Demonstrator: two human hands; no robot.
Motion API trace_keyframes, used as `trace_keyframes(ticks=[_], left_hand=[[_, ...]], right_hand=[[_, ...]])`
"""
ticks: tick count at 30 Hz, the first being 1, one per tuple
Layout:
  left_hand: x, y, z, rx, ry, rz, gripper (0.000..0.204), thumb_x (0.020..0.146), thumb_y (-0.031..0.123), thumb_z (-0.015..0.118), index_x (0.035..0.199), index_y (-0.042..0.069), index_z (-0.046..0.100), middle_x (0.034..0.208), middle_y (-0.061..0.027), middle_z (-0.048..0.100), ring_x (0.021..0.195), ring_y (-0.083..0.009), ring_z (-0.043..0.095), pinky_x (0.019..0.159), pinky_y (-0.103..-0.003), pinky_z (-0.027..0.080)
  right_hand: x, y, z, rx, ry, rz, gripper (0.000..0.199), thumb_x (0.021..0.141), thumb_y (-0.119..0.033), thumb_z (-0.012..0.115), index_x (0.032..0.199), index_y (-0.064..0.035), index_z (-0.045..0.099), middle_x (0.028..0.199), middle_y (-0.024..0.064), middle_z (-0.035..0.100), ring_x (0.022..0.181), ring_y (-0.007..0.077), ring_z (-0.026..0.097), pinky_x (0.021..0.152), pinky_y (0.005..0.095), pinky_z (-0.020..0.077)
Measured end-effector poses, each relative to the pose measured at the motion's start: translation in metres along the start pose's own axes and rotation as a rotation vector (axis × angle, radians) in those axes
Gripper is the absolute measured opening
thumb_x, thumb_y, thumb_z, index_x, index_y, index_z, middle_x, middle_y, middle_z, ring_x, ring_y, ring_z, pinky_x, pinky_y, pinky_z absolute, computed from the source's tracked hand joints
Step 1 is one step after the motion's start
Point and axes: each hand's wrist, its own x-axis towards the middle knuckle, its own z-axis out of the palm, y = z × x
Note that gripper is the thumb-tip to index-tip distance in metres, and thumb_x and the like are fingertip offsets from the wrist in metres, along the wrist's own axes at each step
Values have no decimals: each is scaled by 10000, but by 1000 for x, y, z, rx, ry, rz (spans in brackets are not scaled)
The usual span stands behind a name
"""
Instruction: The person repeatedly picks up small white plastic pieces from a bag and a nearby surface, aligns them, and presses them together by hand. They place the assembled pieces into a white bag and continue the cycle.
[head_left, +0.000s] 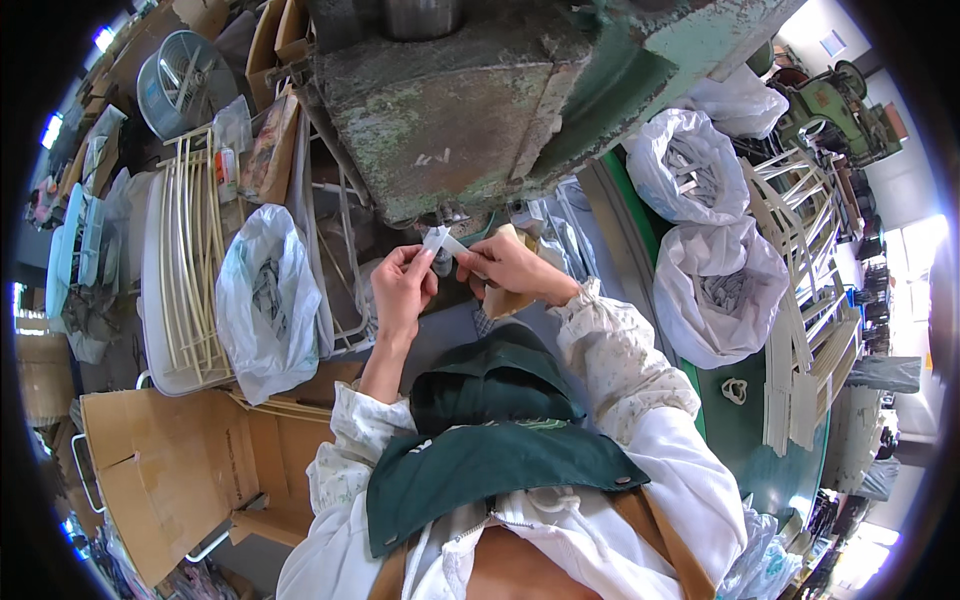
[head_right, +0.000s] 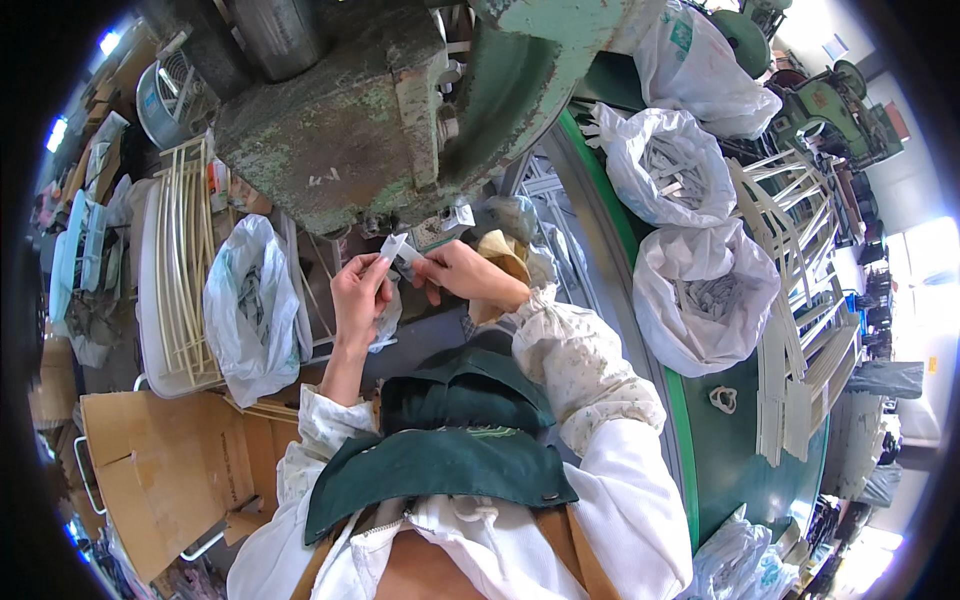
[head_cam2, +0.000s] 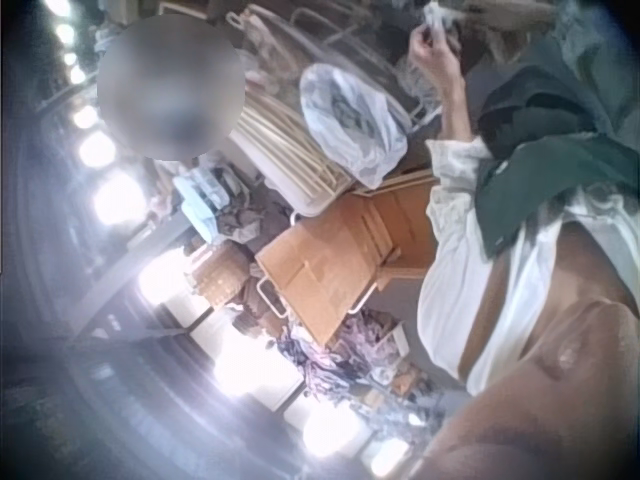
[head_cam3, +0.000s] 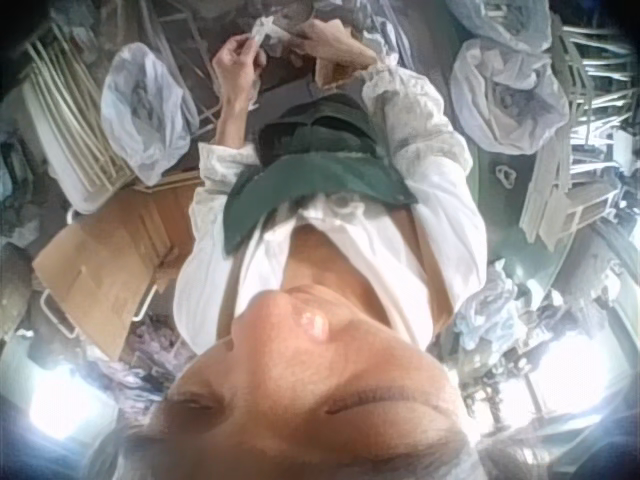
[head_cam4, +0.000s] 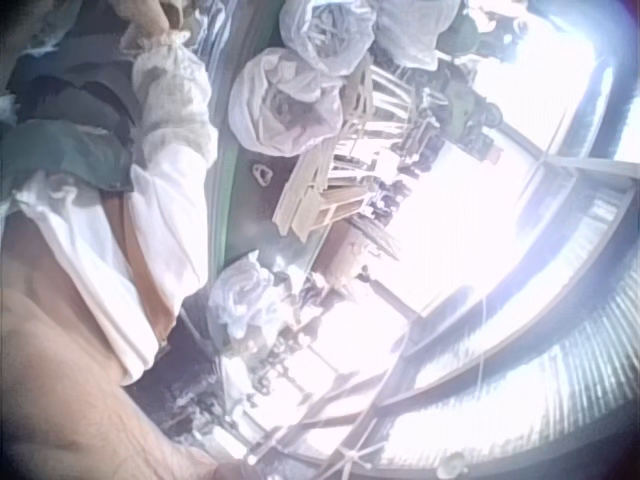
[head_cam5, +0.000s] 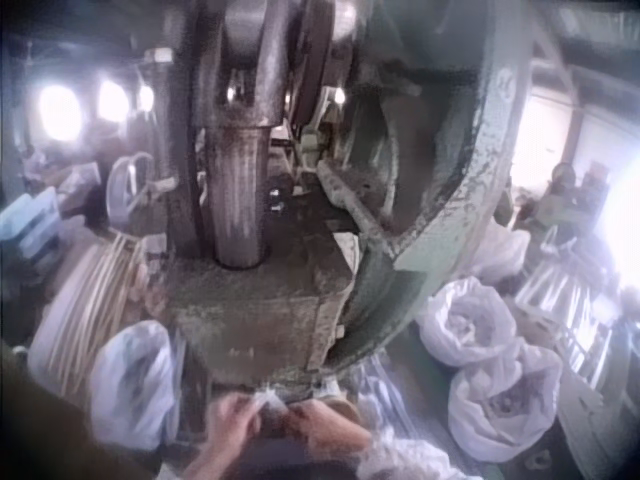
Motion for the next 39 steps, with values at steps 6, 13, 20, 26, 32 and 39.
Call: trace_keyframes(ticks=[6, 13, 20, 26, 32, 39], left_hand=[[-11, -3, -17, 20, 20, -60, 196, 891, 161, 617, 814, -17, 647, 524, -25, 532, 360, -36, 369, 335, -186, 221], [-12, 0, -19, -10, 34, -52, 181, 877, 149, 646, 796, -13, 638, 514, 9, 495, 369, -26, 356, 337, -182, 211], [-11, 20, -22, 6, -17, 27, 207, 887, 188, 629, 843, -13, 642, 546, -6, 527, 383, -33, 384, 351, -179, 241], [-38, 4, -33, -182, -202, -141, 440, 949, 373, 473, 1189, 13, 556, 867, -148, 665, 431, -95, 473, 381, -189, 305], [-46, -28, -11, -106, -350, -243, 403, 946, 327, 487, 1172, 3, 570, 868, -166, 662, 513, -97, 502, 441, -194, 341], [-42, -50, -15, -32, -307, -292, 328, 964, 246, 474, 1160, 8, 585, 848, -145, 661, 533, -74, 498, 458, -178, 348]], right_hand=[[-11, -15, -2, 335, -115, 185, 341, 983, -301, 468, 901, -8, 622, 616, 15, 584, 462, 34, 367, 448, 196, 304], [-14, -10, 5, 423, -117, 205, 345, 973, -303, 486, 893, 6, 619, 619, 16, 555, 476, 38, 370, 443, 192, 264], [-22, -35, 2, 372, -42, 125, 334, 971, -280, 491, 865, 8, 625, 609, 16, 542, 495, 48, 405, 443, 198, 283], [-79, 4, -38, 677, 306, 118, 330, 965, -273, 490, 862, 19, 604, 633, 28, 552, 484, 57, 404, 438, 201, 296], [-124, 70, -222, 809, 1153, 52, 435, 991, -375, 392, 929, 26, 549, 742, 116, 633, 460, 128, 476, 394, 239, 376], [-308, 156, -276, -680, 1496, 539, 307, 714, -265, 652, 931, -55, 710, 825, 102, 697, 780, 262, 664, 753, 369, 521]])
